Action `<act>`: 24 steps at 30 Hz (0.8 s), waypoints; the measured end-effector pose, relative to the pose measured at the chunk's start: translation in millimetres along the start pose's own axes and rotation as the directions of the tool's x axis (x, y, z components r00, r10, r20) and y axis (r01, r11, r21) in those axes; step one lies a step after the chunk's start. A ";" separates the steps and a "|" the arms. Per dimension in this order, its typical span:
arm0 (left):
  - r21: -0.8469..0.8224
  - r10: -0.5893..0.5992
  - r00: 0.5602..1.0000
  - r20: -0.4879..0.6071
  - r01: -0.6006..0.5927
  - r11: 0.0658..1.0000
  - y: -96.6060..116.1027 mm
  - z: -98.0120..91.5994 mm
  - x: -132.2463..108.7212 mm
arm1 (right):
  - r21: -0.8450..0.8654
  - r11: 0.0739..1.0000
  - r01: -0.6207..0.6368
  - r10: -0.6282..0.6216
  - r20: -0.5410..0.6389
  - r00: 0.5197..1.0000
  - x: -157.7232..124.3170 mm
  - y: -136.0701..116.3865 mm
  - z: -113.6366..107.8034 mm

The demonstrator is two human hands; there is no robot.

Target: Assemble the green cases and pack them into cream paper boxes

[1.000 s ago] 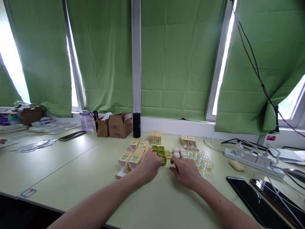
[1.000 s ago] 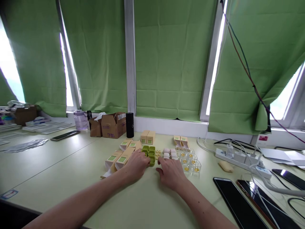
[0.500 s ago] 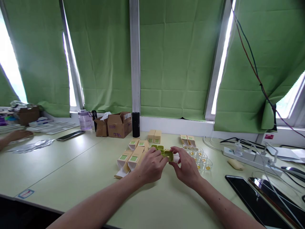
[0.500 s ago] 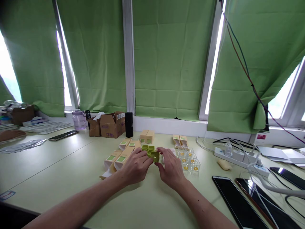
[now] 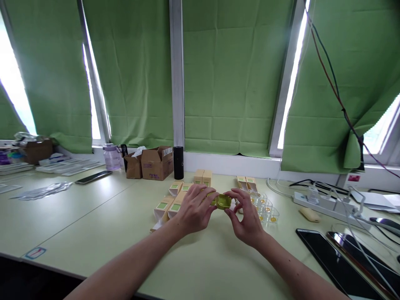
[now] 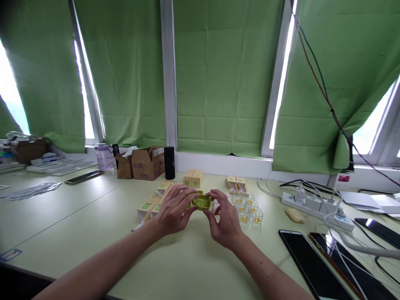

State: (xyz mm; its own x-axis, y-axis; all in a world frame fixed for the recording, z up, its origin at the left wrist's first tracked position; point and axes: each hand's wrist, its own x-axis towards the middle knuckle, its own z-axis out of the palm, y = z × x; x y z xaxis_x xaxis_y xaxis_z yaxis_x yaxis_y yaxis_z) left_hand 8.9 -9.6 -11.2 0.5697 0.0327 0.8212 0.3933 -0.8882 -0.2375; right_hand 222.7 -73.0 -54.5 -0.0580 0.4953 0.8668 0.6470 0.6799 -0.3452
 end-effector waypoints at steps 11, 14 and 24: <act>-0.187 -0.198 0.978 0.059 0.205 0.961 4.4 5.0 -1.7 | 0.038 0.993 -0.109 0.104 0.120 0.987 1.9 -3.8 -0.2; -0.212 -0.242 0.967 0.076 0.253 0.944 6.3 5.9 -1.4 | 0.048 0.993 -0.107 0.101 0.116 0.988 2.7 -4.3 1.1; -0.241 -0.275 0.956 0.102 0.292 0.926 -2.4 4.9 -2.5 | 0.134 0.954 -0.268 0.241 0.187 0.952 6.9 -4.3 2.6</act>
State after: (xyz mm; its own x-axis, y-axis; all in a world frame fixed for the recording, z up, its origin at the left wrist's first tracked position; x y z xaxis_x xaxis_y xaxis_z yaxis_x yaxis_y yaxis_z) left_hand 10.1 -5.4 -15.2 0.5101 0.3219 0.7976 0.3566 -0.9230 0.1445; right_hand 217.6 -71.1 -48.0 -0.0412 0.7367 0.6749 0.5306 0.5885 -0.6100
